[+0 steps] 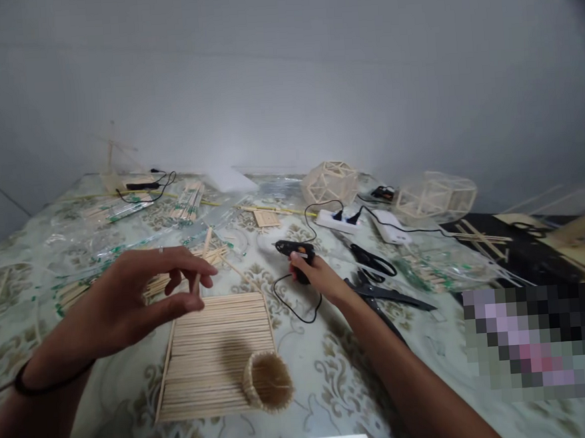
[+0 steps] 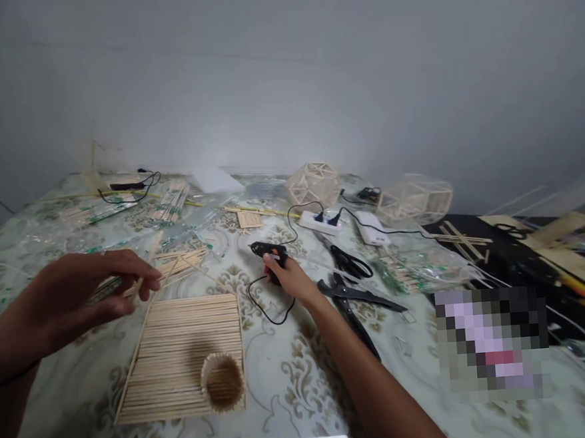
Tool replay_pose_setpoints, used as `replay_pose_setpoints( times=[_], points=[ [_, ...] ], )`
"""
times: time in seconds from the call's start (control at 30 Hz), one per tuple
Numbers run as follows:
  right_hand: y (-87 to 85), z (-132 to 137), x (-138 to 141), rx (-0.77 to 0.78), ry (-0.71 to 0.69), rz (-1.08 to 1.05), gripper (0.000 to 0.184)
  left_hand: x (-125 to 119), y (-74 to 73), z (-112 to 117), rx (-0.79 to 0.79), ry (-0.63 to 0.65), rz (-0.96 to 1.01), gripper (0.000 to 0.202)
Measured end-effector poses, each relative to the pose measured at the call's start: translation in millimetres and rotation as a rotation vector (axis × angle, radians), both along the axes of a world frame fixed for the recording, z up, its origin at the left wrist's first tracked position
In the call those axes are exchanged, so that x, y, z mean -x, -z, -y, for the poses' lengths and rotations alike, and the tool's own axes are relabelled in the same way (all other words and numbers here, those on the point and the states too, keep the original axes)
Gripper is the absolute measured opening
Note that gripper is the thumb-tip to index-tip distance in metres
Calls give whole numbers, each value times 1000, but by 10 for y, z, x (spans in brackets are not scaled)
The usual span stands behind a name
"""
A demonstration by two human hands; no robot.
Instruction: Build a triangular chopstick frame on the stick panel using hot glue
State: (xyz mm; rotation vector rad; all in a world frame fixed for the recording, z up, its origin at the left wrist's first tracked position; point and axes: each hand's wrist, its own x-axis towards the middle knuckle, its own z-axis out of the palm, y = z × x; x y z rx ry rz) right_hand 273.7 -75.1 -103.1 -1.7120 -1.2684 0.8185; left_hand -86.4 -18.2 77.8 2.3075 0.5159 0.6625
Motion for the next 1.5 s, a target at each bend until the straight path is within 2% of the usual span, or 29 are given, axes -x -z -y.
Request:
replay_pose_setpoints(
  times=[0.1,0.17,0.37,0.5,0.6,0.67,0.73,0.8,0.9,0.97,1.13,1.33,1.4,1.5],
  points=[
    [7,-77,-38,-18,5,11,74,-59,110,20,-58,-71,45,10],
    [21,-117,-77,-17,25,66,73,-99,195,37,-66,-66,70,9],
    [14,-71,-193,-17,129,351,51,-51,450,130,26,-7,66,14],
    [-186,315,-322,-31,98,483,39,118,707,220,199,-26,137,12],
    [-333,807,-565,7,108,573,42,184,881,315,374,-67,218,10],
    [-332,1148,-794,48,149,639,46,154,940,387,488,-76,258,13],
    [-229,1438,-1028,127,228,779,56,71,944,453,579,-79,273,18],
    [-63,1648,-1213,232,232,914,74,-30,906,507,637,-88,267,23],
    [144,1804,-1346,316,164,1011,86,-142,826,568,673,-95,266,26],
    [187,1825,-1353,331,141,1031,87,-169,790,596,673,-98,255,30],
    [72,1761,-1227,431,150,1071,76,-159,765,623,669,-83,182,31],
    [1,1829,-1143,484,151,1069,45,-166,783,613,667,-107,155,25],
    [-61,1916,-1159,438,188,1059,40,-170,801,608,711,-94,179,28],
    [-293,2016,-1086,219,227,1040,39,-206,797,606,769,-73,244,31]
  ],
)
